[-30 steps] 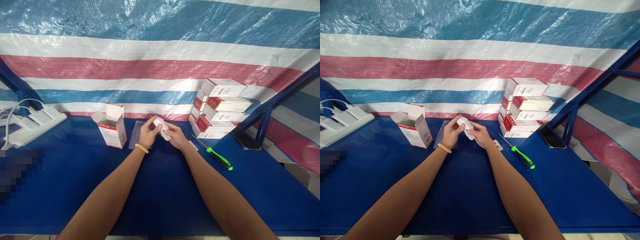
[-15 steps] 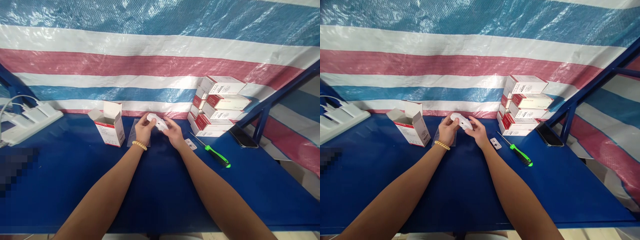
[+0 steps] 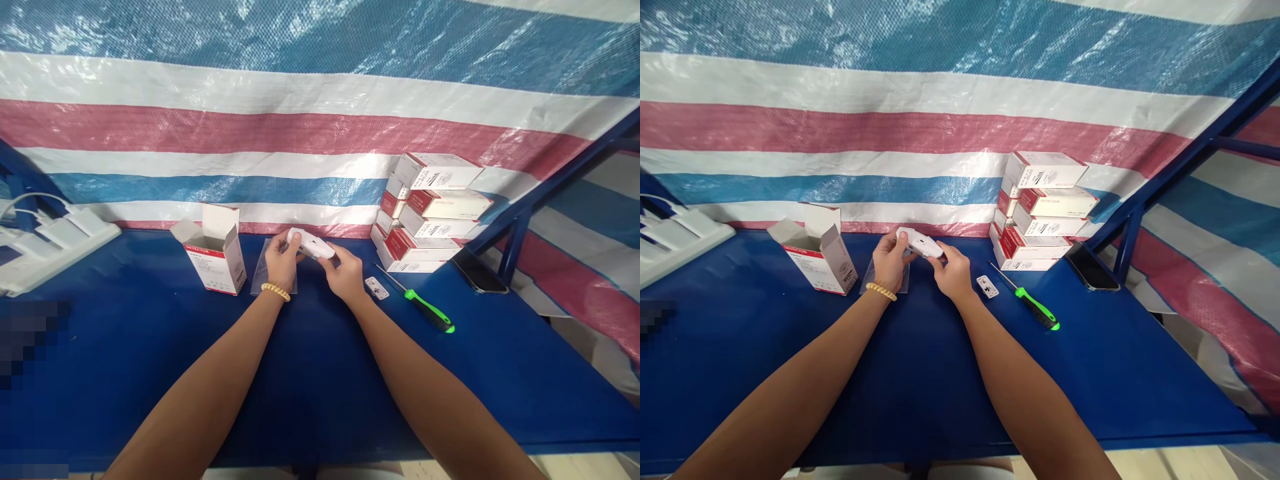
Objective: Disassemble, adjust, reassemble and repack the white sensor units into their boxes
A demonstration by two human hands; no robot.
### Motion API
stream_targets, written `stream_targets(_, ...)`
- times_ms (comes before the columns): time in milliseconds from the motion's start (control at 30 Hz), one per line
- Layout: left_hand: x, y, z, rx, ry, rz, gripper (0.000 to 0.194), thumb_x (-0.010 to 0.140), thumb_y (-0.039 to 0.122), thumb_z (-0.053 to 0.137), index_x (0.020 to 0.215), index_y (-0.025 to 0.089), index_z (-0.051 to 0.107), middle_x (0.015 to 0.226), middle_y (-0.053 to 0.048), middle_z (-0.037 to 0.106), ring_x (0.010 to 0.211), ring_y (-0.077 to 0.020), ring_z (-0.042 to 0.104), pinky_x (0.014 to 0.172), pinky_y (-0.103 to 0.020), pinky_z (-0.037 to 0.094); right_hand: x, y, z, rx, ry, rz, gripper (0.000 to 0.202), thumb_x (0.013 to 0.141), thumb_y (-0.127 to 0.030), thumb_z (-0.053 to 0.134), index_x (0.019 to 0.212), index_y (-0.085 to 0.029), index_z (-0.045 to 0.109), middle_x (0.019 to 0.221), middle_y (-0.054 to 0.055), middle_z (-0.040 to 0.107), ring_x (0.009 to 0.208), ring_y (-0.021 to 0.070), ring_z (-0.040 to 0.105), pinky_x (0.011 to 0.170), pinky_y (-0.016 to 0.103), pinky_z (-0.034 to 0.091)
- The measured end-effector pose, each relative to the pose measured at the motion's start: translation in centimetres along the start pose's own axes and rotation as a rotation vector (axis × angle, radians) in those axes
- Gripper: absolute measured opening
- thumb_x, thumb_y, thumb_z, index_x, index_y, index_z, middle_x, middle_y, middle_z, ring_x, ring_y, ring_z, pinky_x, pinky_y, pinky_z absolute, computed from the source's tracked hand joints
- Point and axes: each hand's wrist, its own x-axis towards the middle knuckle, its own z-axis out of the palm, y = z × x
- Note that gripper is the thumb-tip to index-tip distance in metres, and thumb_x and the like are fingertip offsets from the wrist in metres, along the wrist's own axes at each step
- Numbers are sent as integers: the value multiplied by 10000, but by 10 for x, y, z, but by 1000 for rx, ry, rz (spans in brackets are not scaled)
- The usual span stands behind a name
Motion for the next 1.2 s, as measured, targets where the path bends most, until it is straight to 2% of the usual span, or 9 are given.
stream_targets(167, -3, 1, 1, -13, -69, 21, 558, 591, 406, 842, 1040, 195, 587, 909, -39, 652, 829, -189, 664, 670, -291, 564, 6, -14, -10, 161, -32, 212, 369, 762, -416, 644, 1046, -182, 658, 904, 78, 750, 786, 237, 707, 729, 362, 588)
stream_targets(300, -13, 7, 6, -22, -92, 116, 808, 573, 358, 871, 1245, 250, 435, 836, 3, 648, 740, -160, 673, 665, -263, 545, 5, -25, -24, 350, -110, 399, 414, 689, -472, 705, 967, -176, 623, 785, 51, 719, 625, 196, 669, 572, 329, 562)
stream_targets(400, -17, 8, 7, -1, -130, 70, 922, 579, 326, 874, 1341, 248, 362, 847, -7, 672, 753, -162, 683, 711, -268, 541, -2, -28, -33, 461, -144, 505, 439, 660, -513, 740, 912, -186, 590, 692, 19, 683, 554, 164, 636, 476, 284, 508)
stream_targets(600, -21, 2, 4, -21, -266, -134, 543, 577, 391, 858, 1000, 154, 615, 845, -43, 701, 772, -197, 685, 711, -320, 552, -15, -26, -29, 568, -163, 523, 477, 659, -559, 740, 907, -180, 592, 642, 0, 666, 532, 156, 625, 476, 286, 512)
stream_targets(733, -27, 10, -1, 28, -307, -227, 444, 586, 362, 854, 909, 138, 646, 839, -67, 716, 730, -218, 691, 653, -343, 567, -17, -28, -33, 298, -250, 371, 396, 743, -527, 676, 951, -191, 645, 636, 7, 666, 535, 166, 615, 522, 304, 497)
stream_targets(867, -28, 23, -6, 129, -151, -238, 438, 595, 313, 851, 942, 134, 651, 887, -90, 724, 742, -228, 702, 649, -364, 585, -8, -28, -59, -243, -222, 87, 180, 749, -360, 655, 834, -207, 699, 615, 22, 648, 679, 203, 637, 688, 331, 490)
stream_targets(967, -24, 27, -10, 160, -65, -233, 430, 604, 286, 849, 955, 133, 654, 936, -100, 724, 776, -228, 706, 658, -358, 593, 4, -22, -82, -552, -179, 241, 106, 697, -240, 618, 768, -206, 689, 712, 48, 679, 726, 221, 639, 630, 317, 456)
stream_targets(1067, -19, 24, -14, 149, -34, -223, 401, 609, 281, 848, 927, 128, 657, 925, -98, 724, 775, -226, 707, 657, -358, 596, 10, -10, -94, -704, -228, 387, 146, 649, -285, 661, 768, -206, 691, 784, 60, 694, 692, 217, 628, 543, 293, 407)
stream_targets(1200, -15, 19, -16, 129, -21, -235, 376, 619, 263, 844, 914, 131, 653, 912, -95, 721, 767, -227, 712, 665, -373, 599, 4, 3, -87, -700, -281, 287, 192, 737, -287, 645, 900, -224, 726, 850, 66, 692, 775, 215, 623, 609, 304, 448)
